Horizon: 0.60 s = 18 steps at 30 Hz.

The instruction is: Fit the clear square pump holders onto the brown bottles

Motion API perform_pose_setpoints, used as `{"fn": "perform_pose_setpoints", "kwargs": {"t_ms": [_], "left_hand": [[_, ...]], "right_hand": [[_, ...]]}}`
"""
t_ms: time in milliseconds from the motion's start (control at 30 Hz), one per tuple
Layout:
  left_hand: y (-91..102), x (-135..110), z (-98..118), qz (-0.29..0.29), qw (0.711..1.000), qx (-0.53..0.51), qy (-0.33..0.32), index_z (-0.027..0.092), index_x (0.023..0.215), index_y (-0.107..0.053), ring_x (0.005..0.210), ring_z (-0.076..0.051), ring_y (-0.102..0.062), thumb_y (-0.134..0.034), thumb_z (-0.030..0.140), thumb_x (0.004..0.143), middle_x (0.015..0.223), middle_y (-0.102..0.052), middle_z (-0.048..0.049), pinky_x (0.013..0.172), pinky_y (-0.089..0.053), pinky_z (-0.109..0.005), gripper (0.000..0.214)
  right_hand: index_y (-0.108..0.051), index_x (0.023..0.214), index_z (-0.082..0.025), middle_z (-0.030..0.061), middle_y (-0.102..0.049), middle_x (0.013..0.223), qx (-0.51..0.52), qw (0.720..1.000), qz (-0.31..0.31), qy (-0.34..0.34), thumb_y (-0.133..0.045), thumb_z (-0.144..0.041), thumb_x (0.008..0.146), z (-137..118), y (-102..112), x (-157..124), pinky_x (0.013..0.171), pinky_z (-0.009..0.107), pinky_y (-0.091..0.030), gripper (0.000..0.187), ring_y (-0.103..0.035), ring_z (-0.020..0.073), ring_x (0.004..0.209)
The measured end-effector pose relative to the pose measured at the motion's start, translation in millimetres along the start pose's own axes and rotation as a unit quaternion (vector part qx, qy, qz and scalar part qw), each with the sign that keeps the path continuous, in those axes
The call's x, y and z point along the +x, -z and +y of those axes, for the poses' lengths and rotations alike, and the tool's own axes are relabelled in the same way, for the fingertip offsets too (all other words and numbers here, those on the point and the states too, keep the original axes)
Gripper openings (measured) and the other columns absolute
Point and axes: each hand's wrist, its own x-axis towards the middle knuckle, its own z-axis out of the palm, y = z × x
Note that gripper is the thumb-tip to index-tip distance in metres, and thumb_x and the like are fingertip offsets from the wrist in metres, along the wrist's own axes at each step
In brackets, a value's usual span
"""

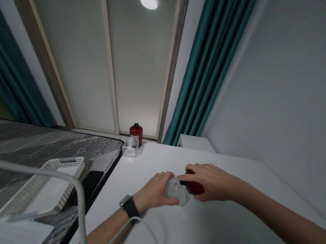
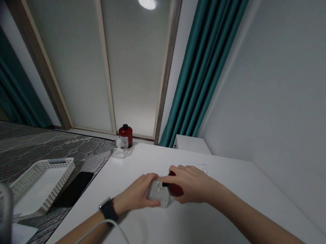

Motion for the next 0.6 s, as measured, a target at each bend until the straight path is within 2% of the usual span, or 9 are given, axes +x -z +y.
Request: {"fn": "perform_pose_setpoints", "kwargs": {"t_ms": [600], "left_hand": [[2.3, 0.9, 3.0, -0.007, 1.0, 0.003, 0.005, 0.019, 0.118, -0.052, 0.106, -0.033, -0.063, -0.088, 0.046, 0.065, 0.119, -0.065, -0.0124, 0.091, -0.049, -0.043, 0.07]], "right_hand": [[-0.051, 0.135, -0.037, 0.0076, -0.06, 0.117, -0.015, 1.0, -0.002, -0.002, -0.067, -0.029, 0.079, 0.2, -1.4, 0.3, 0.073, 0.036, -0.043, 0.058, -0.064, 0.028, 0.094]]}}
